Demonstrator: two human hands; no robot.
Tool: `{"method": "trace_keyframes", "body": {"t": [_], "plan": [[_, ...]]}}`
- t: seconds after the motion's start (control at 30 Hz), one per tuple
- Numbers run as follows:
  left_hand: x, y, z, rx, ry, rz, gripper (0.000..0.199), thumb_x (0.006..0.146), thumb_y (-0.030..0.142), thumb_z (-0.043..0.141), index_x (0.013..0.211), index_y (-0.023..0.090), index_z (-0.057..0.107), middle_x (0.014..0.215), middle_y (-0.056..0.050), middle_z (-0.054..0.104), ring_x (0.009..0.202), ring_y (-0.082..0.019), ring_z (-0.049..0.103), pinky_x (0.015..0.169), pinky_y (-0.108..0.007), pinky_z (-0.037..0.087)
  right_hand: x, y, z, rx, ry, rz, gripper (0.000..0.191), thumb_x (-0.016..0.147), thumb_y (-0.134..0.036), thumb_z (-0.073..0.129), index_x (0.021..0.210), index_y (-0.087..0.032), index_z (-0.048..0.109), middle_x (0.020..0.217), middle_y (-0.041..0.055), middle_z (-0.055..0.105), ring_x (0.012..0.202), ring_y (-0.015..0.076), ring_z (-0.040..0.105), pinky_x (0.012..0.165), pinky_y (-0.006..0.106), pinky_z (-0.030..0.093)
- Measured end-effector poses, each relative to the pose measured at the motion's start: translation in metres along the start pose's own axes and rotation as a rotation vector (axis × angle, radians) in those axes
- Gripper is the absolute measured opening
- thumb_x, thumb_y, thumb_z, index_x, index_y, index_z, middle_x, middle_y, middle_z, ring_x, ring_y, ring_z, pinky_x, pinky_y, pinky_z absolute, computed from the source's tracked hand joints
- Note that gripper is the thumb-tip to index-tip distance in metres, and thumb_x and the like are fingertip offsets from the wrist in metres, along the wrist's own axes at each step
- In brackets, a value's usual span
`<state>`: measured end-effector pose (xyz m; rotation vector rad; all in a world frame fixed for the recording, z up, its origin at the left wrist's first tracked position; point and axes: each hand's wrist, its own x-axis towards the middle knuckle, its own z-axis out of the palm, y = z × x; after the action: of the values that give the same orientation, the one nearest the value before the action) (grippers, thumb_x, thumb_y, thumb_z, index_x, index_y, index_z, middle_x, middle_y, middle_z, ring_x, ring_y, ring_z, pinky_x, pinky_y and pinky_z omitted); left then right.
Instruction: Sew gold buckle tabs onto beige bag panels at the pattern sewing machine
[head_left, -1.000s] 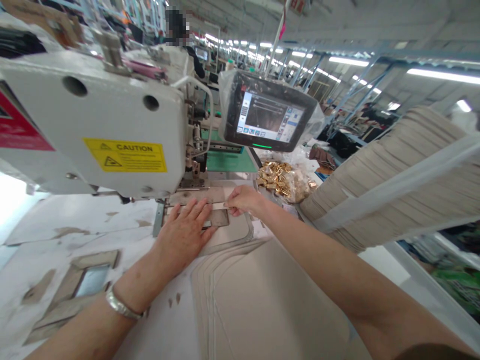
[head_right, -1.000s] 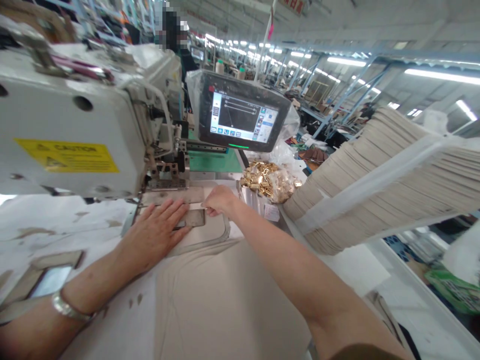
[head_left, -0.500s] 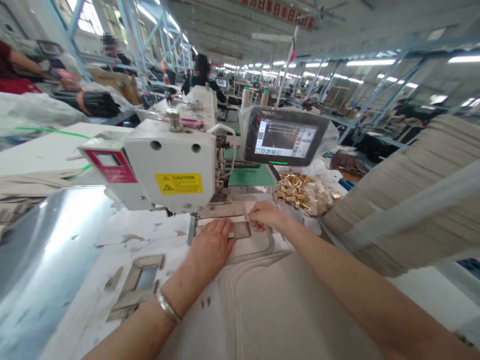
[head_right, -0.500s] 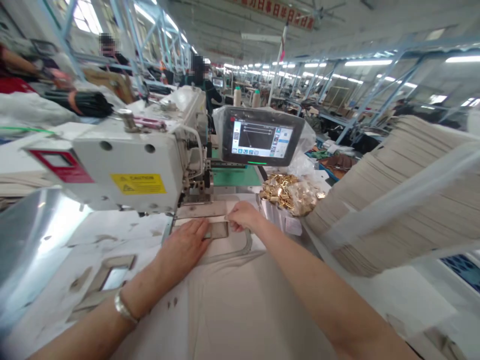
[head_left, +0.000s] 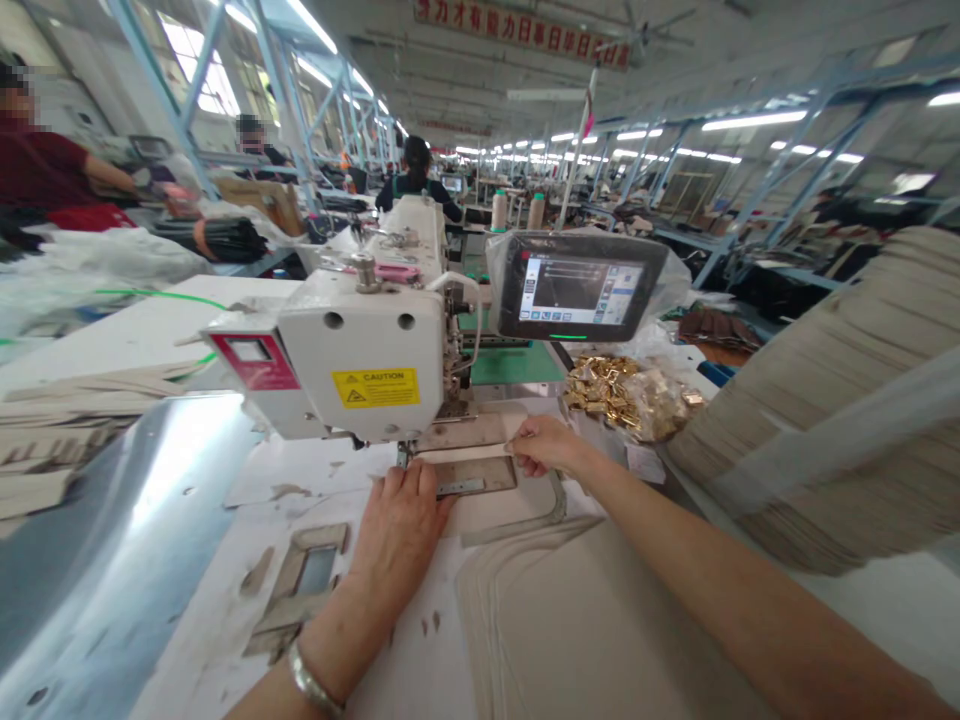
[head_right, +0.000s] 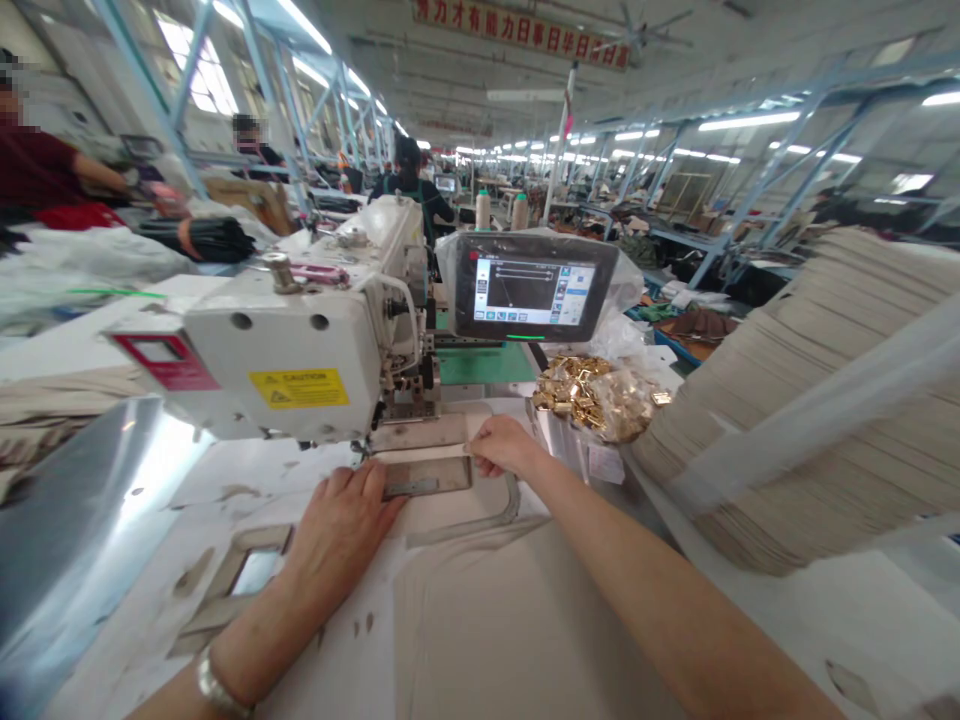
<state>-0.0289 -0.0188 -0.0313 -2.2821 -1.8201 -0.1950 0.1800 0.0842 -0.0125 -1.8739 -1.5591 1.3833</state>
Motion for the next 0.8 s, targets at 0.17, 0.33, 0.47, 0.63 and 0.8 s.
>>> {"method": "trace_keyframes", "body": {"t": [0.17,0.33,0.47,0.63,0.8], "plan": [[0.01,-0.006,-0.017,-0.036,-0.121,-0.026,0.025,0.092,0.036,0.045,0.099,0.014,0.054,0.094,-0.014,0.068,0.093,-0.03,0.063,0.078,-0.042,0.048,0.001,-0.001,-0.002,-0.014,-0.011,-0.001,0.02,0.085,-0.011,0.061,0.067,-0.014,0.054,0.047,-0.0029,0.058,0.037,0.0088,0.055,0.038,0.017,0.044],[0.006,-0.013,-0.019,-0.009,-0.175,-0.032,0.027,0.095,0.037,0.037,0.103,0.015,0.051,0.095,-0.013,0.068,0.082,-0.027,0.069,0.072,-0.039,0.051,0.001,-0.011,0.004,-0.034,-0.063,0.043,0.022,0.085,-0.011,0.062,0.064,-0.014,0.054,0.046,-0.0021,0.058,0.036,0.0093,0.055,0.039,0.018,0.045],[-0.003,-0.017,-0.016,0.046,-0.177,-0.084,0.035,0.097,0.038,0.027,0.106,0.012,0.05,0.104,-0.017,0.066,0.074,-0.028,0.07,0.059,-0.038,0.053,0.0,-0.024,0.018,-0.041,-0.102,0.071,0.024,0.086,-0.011,0.06,0.063,-0.014,0.052,0.043,-0.0024,0.056,0.034,0.0094,0.053,0.038,0.017,0.044],[-0.008,-0.033,-0.018,0.081,-0.18,-0.115,0.041,0.096,0.044,0.026,0.106,0.012,0.049,0.1,-0.017,0.066,0.073,-0.032,0.071,0.054,-0.039,0.053,-0.001,-0.039,0.035,-0.008,-0.158,0.075,0.025,0.087,-0.01,0.057,0.064,-0.015,0.05,0.043,-0.0026,0.056,0.033,0.0097,0.052,0.037,0.017,0.044],[-0.012,-0.051,-0.022,0.107,-0.203,-0.146,0.042,0.096,0.048,0.026,0.103,0.014,0.049,0.092,-0.014,0.067,0.073,-0.033,0.071,0.054,-0.039,0.053,0.003,-0.049,0.053,-0.015,-0.19,0.066,0.024,0.086,-0.009,0.057,0.064,-0.015,0.049,0.043,-0.0027,0.056,0.033,0.0104,0.053,0.038,0.018,0.045]]}}
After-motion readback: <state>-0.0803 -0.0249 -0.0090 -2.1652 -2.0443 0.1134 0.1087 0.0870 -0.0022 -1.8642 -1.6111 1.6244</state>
